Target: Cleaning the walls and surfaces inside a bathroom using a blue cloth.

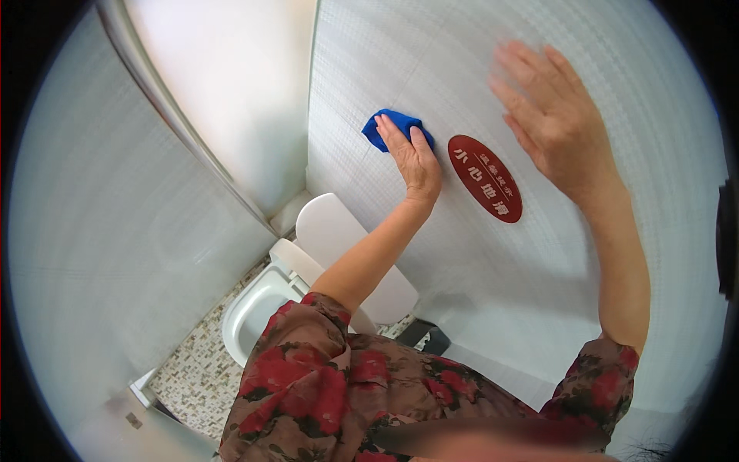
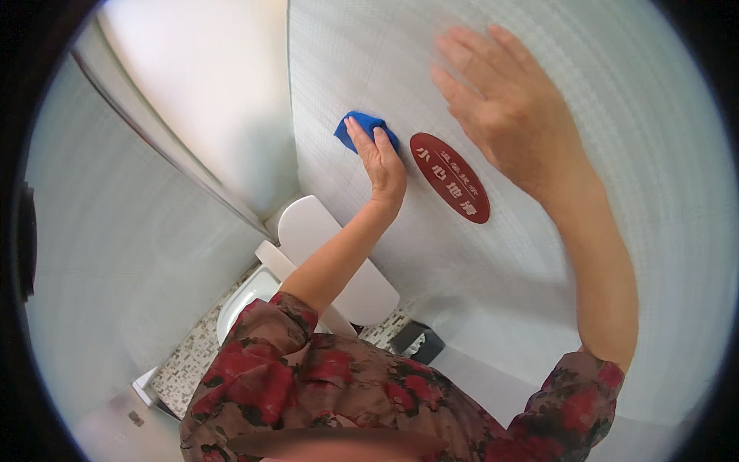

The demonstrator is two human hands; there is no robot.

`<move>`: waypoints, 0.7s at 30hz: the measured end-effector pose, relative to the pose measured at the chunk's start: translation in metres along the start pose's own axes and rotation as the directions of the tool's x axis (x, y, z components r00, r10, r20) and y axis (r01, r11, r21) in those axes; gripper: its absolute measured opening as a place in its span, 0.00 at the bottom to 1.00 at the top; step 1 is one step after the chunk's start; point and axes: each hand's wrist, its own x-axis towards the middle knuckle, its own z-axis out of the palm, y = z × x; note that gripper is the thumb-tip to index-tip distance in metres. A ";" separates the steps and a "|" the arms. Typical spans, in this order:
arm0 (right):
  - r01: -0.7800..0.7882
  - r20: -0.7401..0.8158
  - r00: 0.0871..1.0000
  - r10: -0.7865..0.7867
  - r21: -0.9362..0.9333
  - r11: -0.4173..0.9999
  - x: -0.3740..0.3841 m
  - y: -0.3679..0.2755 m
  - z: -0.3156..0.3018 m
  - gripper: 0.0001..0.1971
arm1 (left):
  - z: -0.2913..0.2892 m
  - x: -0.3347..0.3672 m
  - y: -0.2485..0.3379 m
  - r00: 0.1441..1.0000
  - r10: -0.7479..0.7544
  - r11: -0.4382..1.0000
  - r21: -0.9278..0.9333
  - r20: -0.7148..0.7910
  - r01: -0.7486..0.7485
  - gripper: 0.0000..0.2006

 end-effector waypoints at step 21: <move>0.005 -0.049 0.999 -0.008 -0.060 0.998 0.044 -0.015 0.034 0.12 | -0.043 0.073 -0.076 0.999 -0.043 0.998 -0.034 0.029 0.044 0.32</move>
